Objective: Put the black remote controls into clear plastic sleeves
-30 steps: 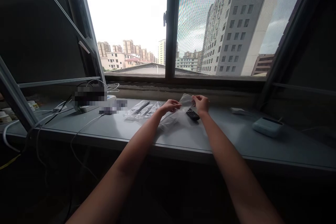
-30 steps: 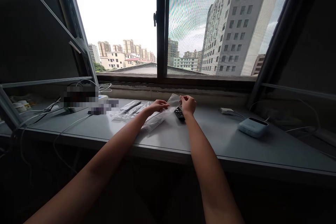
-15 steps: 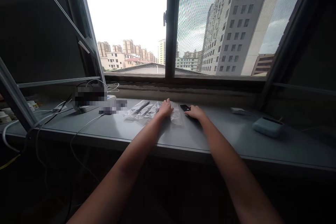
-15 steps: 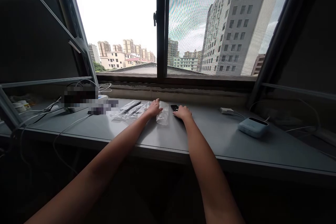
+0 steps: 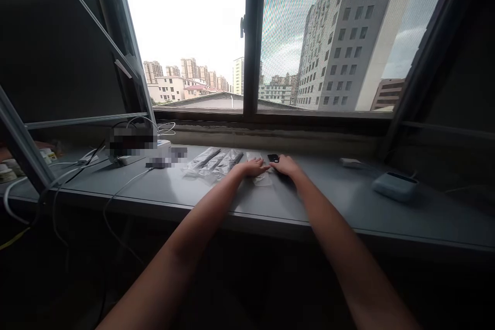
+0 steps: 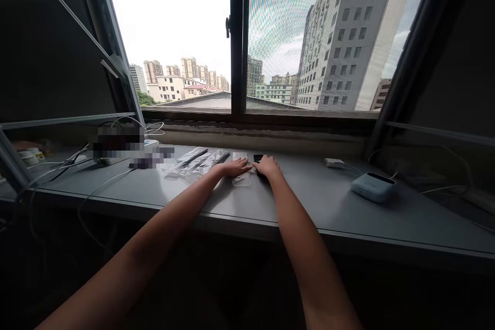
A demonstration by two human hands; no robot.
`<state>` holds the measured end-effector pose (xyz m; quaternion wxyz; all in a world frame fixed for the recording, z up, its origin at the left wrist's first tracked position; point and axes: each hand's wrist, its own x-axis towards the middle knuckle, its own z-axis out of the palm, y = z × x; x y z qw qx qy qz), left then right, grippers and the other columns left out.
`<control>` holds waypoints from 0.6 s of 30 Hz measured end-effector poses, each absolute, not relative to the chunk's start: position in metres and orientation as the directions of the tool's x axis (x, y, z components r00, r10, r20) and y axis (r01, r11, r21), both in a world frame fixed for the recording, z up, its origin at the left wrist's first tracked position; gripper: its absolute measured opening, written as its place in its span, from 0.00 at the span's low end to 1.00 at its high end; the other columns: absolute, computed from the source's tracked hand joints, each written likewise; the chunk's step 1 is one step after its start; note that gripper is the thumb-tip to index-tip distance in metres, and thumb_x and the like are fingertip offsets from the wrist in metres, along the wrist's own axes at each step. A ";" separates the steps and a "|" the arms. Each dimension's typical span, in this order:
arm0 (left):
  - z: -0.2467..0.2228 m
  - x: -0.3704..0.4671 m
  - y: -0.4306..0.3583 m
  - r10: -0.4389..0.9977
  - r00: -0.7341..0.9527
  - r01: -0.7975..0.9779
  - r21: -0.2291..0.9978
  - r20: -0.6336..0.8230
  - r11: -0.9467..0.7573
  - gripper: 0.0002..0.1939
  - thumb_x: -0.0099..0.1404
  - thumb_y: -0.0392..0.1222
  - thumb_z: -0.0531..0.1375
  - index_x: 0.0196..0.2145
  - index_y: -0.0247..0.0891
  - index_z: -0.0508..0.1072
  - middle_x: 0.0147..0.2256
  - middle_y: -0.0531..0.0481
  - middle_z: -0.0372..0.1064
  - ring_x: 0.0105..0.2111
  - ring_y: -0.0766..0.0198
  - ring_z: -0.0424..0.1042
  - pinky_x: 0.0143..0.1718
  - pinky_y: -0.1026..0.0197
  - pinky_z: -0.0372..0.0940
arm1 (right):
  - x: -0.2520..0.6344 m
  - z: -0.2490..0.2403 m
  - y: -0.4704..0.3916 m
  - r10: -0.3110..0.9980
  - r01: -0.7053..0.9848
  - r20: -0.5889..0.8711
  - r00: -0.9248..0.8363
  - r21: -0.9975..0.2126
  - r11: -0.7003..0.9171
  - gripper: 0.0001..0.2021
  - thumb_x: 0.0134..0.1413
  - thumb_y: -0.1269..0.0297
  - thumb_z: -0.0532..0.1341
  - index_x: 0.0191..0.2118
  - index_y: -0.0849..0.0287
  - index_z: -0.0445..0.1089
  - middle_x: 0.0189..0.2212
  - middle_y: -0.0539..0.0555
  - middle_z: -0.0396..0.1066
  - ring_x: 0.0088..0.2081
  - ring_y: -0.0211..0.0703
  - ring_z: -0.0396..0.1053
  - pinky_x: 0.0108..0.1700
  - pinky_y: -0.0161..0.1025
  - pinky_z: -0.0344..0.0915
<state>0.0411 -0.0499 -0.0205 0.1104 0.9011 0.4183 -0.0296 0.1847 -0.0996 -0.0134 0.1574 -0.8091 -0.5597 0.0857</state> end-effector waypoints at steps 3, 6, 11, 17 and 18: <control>-0.019 0.038 -0.052 0.750 0.640 0.768 0.155 -0.165 -0.621 0.35 0.73 0.55 0.39 0.71 0.38 0.40 0.71 0.43 0.28 0.70 0.51 0.29 0.66 0.41 0.34 | 0.185 -0.016 -0.095 0.936 0.882 0.053 0.349 -0.356 -0.308 0.31 0.62 0.49 0.55 0.63 0.64 0.61 0.61 0.69 0.61 0.59 0.56 0.65 0.54 0.41 0.62; -0.020 0.037 -0.054 0.749 0.649 0.760 0.123 -0.131 -0.638 0.32 0.74 0.52 0.39 0.71 0.43 0.42 0.71 0.45 0.30 0.70 0.50 0.30 0.65 0.36 0.32 | 0.188 -0.020 -0.089 0.947 0.889 0.069 0.313 -0.371 -0.267 0.28 0.63 0.52 0.53 0.62 0.64 0.62 0.59 0.68 0.64 0.57 0.55 0.67 0.52 0.39 0.63; -0.022 0.037 -0.053 0.682 0.726 0.687 0.038 -0.083 -0.726 0.27 0.75 0.45 0.41 0.69 0.49 0.49 0.71 0.48 0.35 0.70 0.49 0.34 0.65 0.34 0.37 | 0.193 -0.026 -0.081 0.956 0.899 0.081 0.281 -0.370 -0.233 0.25 0.64 0.58 0.51 0.63 0.62 0.63 0.59 0.64 0.66 0.56 0.52 0.68 0.51 0.38 0.63; -0.024 0.038 -0.048 0.712 0.687 0.726 -0.106 0.147 -0.679 0.25 0.74 0.41 0.42 0.66 0.37 0.57 0.69 0.39 0.42 0.69 0.50 0.40 0.65 0.38 0.42 | 0.195 -0.027 -0.079 0.960 0.909 0.094 0.263 -0.358 -0.214 0.25 0.63 0.57 0.52 0.62 0.62 0.64 0.58 0.64 0.67 0.57 0.54 0.67 0.52 0.40 0.63; -0.025 0.038 -0.047 0.706 0.694 0.720 -0.111 0.140 -0.685 0.25 0.74 0.42 0.42 0.65 0.37 0.58 0.68 0.38 0.45 0.69 0.49 0.42 0.64 0.38 0.44 | 0.195 -0.027 -0.079 0.961 0.911 0.095 0.258 -0.356 -0.209 0.25 0.63 0.57 0.52 0.62 0.62 0.64 0.58 0.64 0.67 0.57 0.54 0.67 0.52 0.40 0.63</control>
